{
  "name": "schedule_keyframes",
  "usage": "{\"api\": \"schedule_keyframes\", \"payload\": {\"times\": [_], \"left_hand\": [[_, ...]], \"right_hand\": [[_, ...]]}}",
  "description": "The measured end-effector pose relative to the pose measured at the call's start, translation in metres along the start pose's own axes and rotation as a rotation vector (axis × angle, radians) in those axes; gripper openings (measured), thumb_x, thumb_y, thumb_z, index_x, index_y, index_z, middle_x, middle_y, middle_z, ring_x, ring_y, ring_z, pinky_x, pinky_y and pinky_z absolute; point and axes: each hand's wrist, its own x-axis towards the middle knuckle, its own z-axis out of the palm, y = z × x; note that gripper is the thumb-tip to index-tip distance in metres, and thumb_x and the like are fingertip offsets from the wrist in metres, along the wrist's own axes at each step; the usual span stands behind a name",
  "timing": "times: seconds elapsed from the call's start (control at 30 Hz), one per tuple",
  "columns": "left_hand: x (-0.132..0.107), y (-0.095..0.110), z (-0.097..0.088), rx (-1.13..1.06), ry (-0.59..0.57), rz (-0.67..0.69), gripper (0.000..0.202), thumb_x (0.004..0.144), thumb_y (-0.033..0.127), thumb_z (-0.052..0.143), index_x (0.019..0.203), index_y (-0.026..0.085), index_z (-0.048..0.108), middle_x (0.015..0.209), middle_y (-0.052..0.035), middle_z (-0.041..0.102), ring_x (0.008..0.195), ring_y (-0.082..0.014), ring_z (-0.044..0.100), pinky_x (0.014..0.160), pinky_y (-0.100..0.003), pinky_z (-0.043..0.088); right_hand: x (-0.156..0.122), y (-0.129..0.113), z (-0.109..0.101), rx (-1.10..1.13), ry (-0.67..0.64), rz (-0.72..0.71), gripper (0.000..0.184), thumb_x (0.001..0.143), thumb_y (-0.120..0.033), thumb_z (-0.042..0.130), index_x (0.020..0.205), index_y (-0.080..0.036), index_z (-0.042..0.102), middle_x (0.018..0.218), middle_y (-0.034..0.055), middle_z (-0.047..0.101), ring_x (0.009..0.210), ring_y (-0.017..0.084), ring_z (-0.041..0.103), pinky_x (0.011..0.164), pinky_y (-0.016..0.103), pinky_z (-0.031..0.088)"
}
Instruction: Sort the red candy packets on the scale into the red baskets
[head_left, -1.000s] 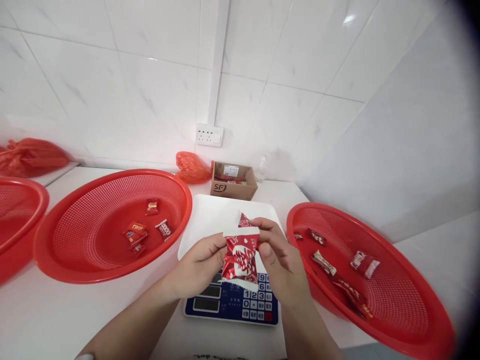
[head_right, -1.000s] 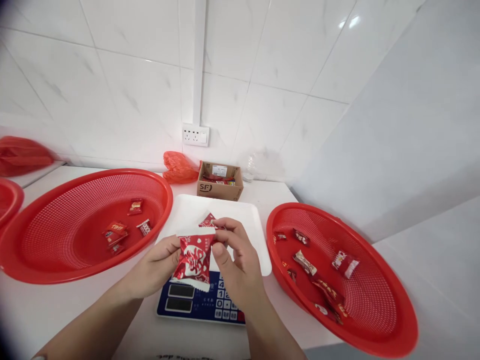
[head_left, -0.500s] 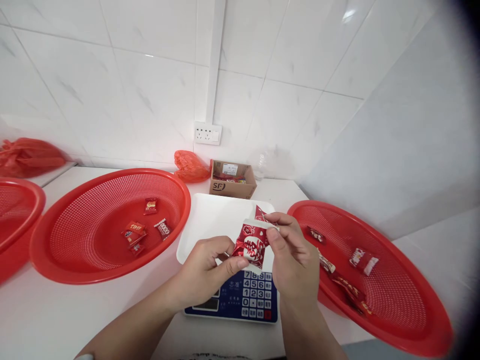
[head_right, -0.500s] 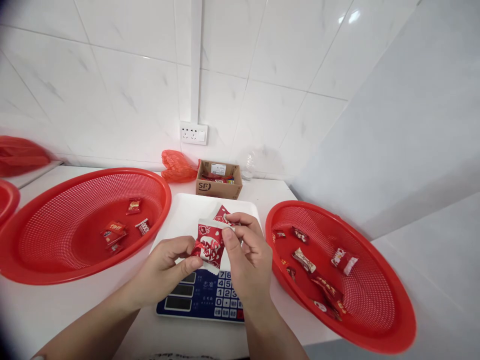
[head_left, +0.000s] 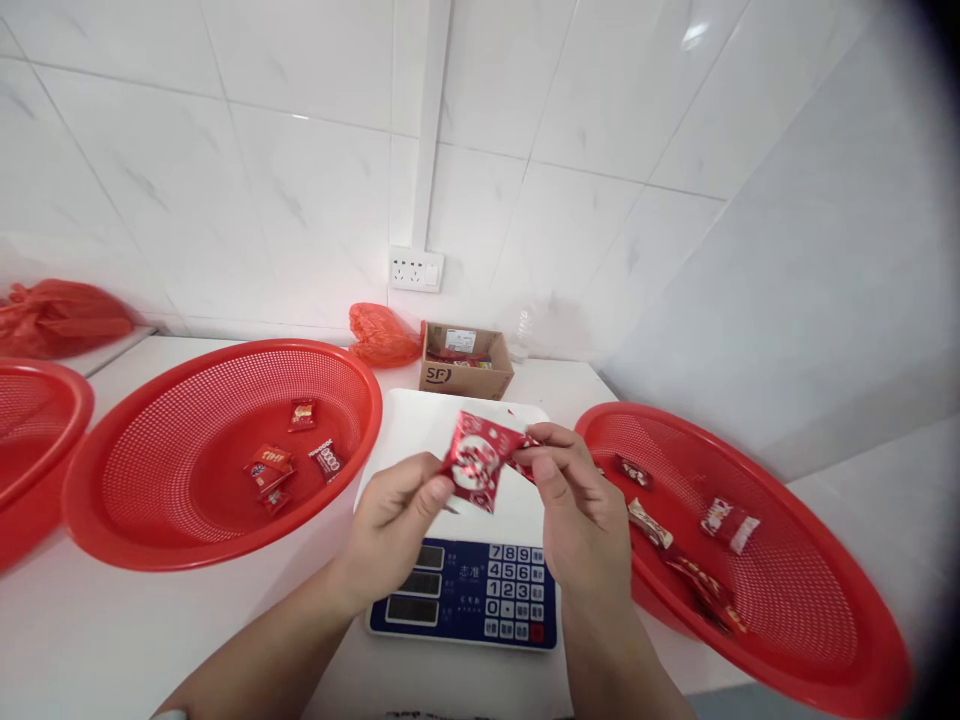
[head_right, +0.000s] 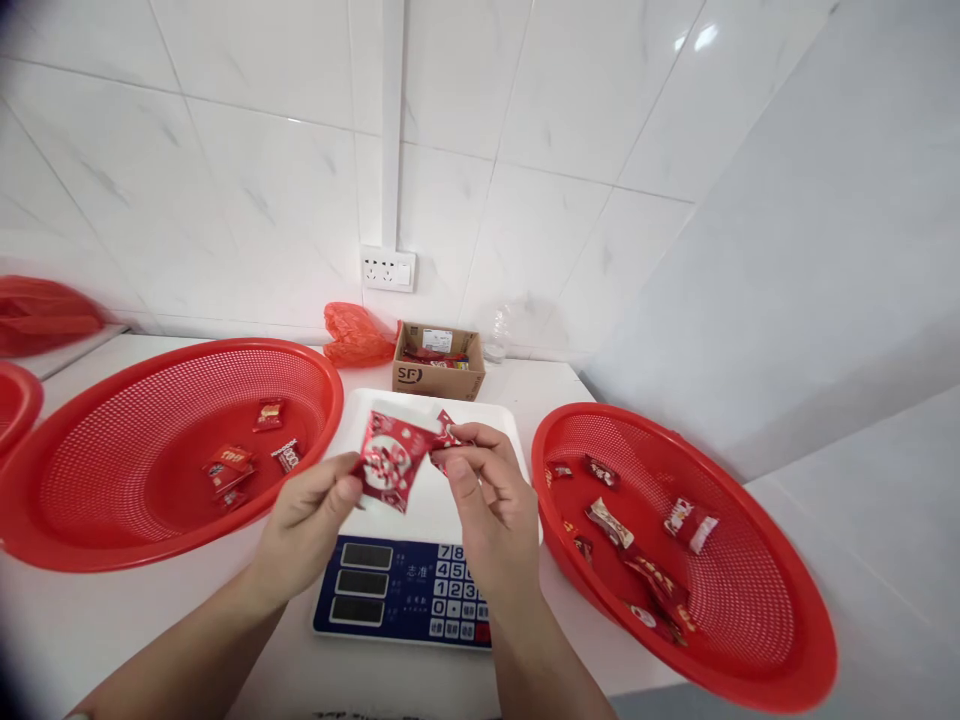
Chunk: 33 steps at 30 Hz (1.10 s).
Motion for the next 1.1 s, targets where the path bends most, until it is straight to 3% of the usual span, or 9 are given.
{"api": "schedule_keyframes", "payload": {"times": [0.1, 0.17, 0.27, 0.33, 0.43, 0.6, 0.67, 0.83, 1.1], "left_hand": [[0.007, -0.007, -0.001, -0.297, 0.294, -0.136, 0.040, 0.086, 0.054, 0.062, 0.069, 0.017, 0.060, 0.066, 0.0004, 0.062, 0.059, -0.0120, 0.060, 0.057, -0.023, 0.052], [0.013, -0.009, -0.004, -0.463, 0.450, -0.155, 0.040, 0.079, 0.054, 0.070, 0.070, 0.017, 0.059, 0.063, 0.0020, 0.061, 0.059, -0.0117, 0.061, 0.058, -0.023, 0.054], [0.023, -0.011, -0.012, -0.585, 0.611, -0.131, 0.040, 0.072, 0.053, 0.077, 0.073, 0.018, 0.059, 0.063, 0.0034, 0.061, 0.059, -0.0100, 0.061, 0.058, -0.020, 0.054], [0.027, -0.012, -0.017, -0.623, 0.662, -0.140, 0.037, 0.074, 0.051, 0.076, 0.083, 0.019, 0.061, 0.071, 0.0032, 0.062, 0.061, -0.0088, 0.062, 0.060, -0.019, 0.054], [0.027, -0.014, -0.020, -0.628, 0.577, -0.216, 0.036, 0.079, 0.049, 0.071, 0.101, 0.022, 0.061, 0.081, 0.0024, 0.064, 0.066, -0.0088, 0.064, 0.062, -0.020, 0.055], [0.014, -0.011, -0.006, -0.443, 0.034, -0.318, 0.047, 0.077, 0.052, 0.073, 0.109, 0.019, 0.065, 0.098, -0.0051, 0.065, 0.088, -0.0167, 0.063, 0.071, -0.027, 0.057], [0.010, -0.007, -0.001, -0.385, -0.094, -0.310, 0.041, 0.078, 0.044, 0.076, 0.108, 0.018, 0.067, 0.096, -0.0046, 0.067, 0.088, -0.0155, 0.062, 0.077, -0.025, 0.054], [0.008, 0.000, 0.004, -0.418, -0.056, -0.297, 0.023, 0.080, 0.032, 0.075, 0.095, 0.015, 0.068, 0.076, -0.0002, 0.068, 0.070, -0.0097, 0.060, 0.068, -0.019, 0.052], [0.005, 0.012, 0.007, -0.360, -0.034, -0.171, 0.023, 0.081, 0.014, 0.071, 0.103, 0.020, 0.072, 0.092, -0.0010, 0.073, 0.077, -0.0104, 0.065, 0.072, -0.019, 0.055]], "right_hand": [[0.001, 0.001, 0.001, -0.004, 0.002, -0.022, 0.013, 0.090, -0.032, 0.062, 0.093, -0.027, 0.074, 0.113, 0.0064, 0.060, 0.110, 0.021, 0.060, 0.088, 0.034, 0.056], [0.001, 0.003, 0.001, -0.013, -0.027, -0.017, 0.012, 0.089, -0.030, 0.064, 0.097, -0.028, 0.073, 0.116, 0.0063, 0.059, 0.113, 0.021, 0.059, 0.092, 0.036, 0.055], [0.000, 0.008, 0.000, -0.018, -0.084, 0.001, 0.015, 0.089, -0.028, 0.065, 0.102, -0.028, 0.071, 0.120, 0.0068, 0.056, 0.117, 0.022, 0.058, 0.097, 0.038, 0.053], [-0.002, 0.012, -0.001, -0.024, -0.114, 0.000, 0.016, 0.089, -0.026, 0.064, 0.105, -0.029, 0.069, 0.123, 0.0067, 0.054, 0.118, 0.022, 0.057, 0.098, 0.040, 0.052], [-0.006, 0.014, 0.001, -0.074, -0.127, -0.044, 0.020, 0.089, -0.024, 0.064, 0.107, -0.031, 0.065, 0.124, 0.0055, 0.052, 0.119, 0.022, 0.055, 0.101, 0.043, 0.049], [-0.012, 0.008, 0.012, -0.230, -0.178, -0.247, 0.035, 0.087, -0.017, 0.065, 0.117, -0.031, 0.054, 0.123, 0.0052, 0.050, 0.119, 0.019, 0.051, 0.100, 0.039, 0.048], [-0.014, 0.005, 0.016, -0.264, -0.201, -0.318, 0.039, 0.086, -0.014, 0.065, 0.119, -0.030, 0.052, 0.122, 0.0051, 0.051, 0.117, 0.018, 0.052, 0.099, 0.035, 0.048], [-0.018, 0.004, 0.014, -0.225, -0.259, -0.347, 0.040, 0.088, -0.020, 0.065, 0.124, -0.028, 0.050, 0.128, 0.0068, 0.049, 0.121, 0.019, 0.049, 0.102, 0.035, 0.047], [-0.012, -0.005, 0.005, -0.378, -0.117, -0.402, 0.021, 0.090, -0.015, 0.061, 0.109, -0.025, 0.063, 0.110, 0.0038, 0.060, 0.105, 0.014, 0.058, 0.093, 0.025, 0.050]]}}
